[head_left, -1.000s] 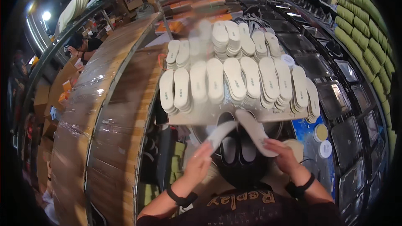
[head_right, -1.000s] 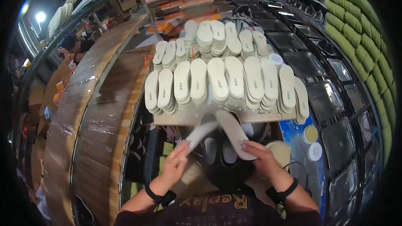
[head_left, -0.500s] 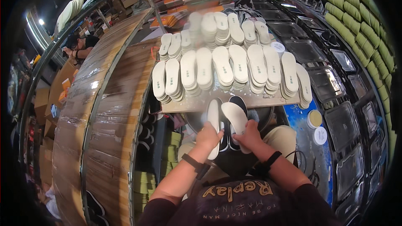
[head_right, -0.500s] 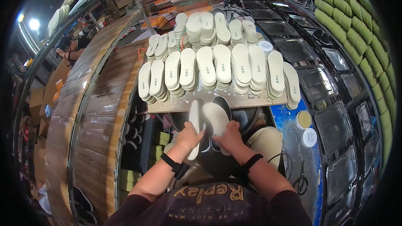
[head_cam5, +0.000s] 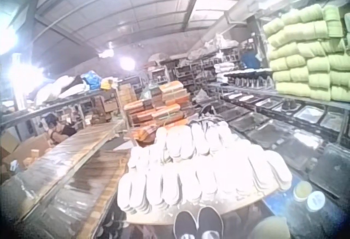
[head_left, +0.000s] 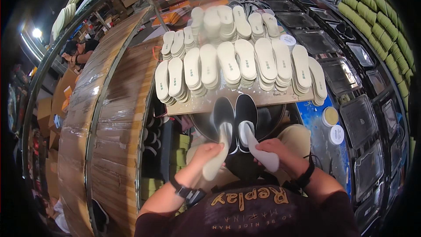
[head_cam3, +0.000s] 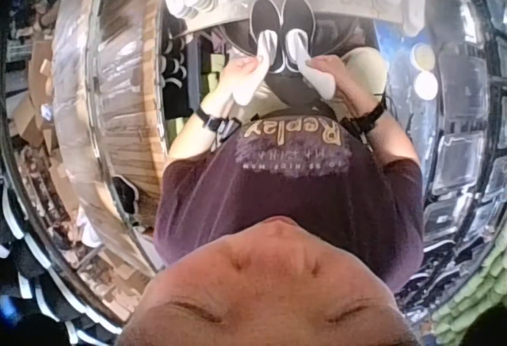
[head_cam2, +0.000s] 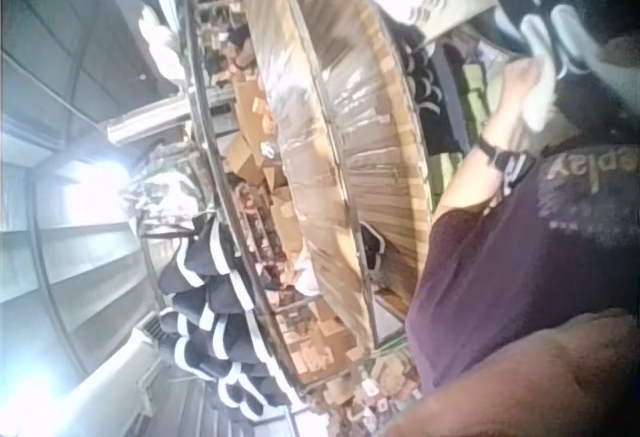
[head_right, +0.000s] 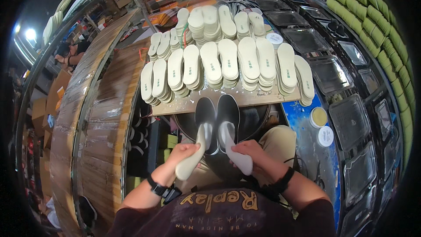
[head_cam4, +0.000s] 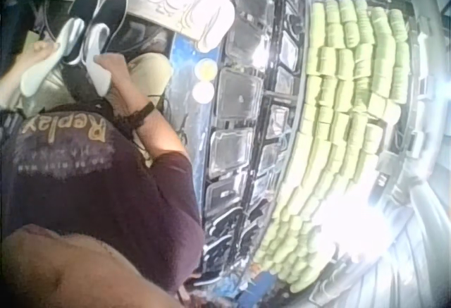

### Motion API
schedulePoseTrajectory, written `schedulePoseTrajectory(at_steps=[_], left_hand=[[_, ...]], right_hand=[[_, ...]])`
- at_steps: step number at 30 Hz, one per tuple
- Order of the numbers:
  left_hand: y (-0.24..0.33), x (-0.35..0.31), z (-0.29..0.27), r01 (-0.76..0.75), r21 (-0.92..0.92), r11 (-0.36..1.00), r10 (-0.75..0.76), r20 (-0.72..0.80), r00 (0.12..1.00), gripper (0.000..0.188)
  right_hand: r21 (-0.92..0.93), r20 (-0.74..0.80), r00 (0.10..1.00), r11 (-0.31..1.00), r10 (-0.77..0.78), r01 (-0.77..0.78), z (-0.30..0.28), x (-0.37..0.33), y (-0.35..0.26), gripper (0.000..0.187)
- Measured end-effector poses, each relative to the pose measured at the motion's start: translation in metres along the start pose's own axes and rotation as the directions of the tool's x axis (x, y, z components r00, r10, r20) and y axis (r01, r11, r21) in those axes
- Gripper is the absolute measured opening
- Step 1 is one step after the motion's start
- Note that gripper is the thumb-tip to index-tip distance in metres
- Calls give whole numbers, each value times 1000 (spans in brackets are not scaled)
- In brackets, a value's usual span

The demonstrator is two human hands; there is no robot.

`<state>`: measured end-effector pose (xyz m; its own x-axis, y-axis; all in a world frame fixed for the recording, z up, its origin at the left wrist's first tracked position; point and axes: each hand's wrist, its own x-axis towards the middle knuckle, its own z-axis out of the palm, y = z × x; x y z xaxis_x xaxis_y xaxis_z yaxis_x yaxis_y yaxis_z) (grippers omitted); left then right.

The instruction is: Manually assembling shoe components by attaching insoles and lining up uppers at a manufacturing station.

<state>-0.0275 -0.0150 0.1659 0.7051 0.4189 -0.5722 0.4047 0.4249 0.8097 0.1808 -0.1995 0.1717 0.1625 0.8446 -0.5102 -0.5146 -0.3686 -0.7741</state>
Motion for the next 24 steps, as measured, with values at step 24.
schedulePoseTrajectory(at_steps=[24], left_hand=[[-18, 163, 10, -83, 994, -69, 597, 108, 795, 10]], right_hand=[[-968, 38, 851, -231, -524, -98, 5, 155, 32, 15]])
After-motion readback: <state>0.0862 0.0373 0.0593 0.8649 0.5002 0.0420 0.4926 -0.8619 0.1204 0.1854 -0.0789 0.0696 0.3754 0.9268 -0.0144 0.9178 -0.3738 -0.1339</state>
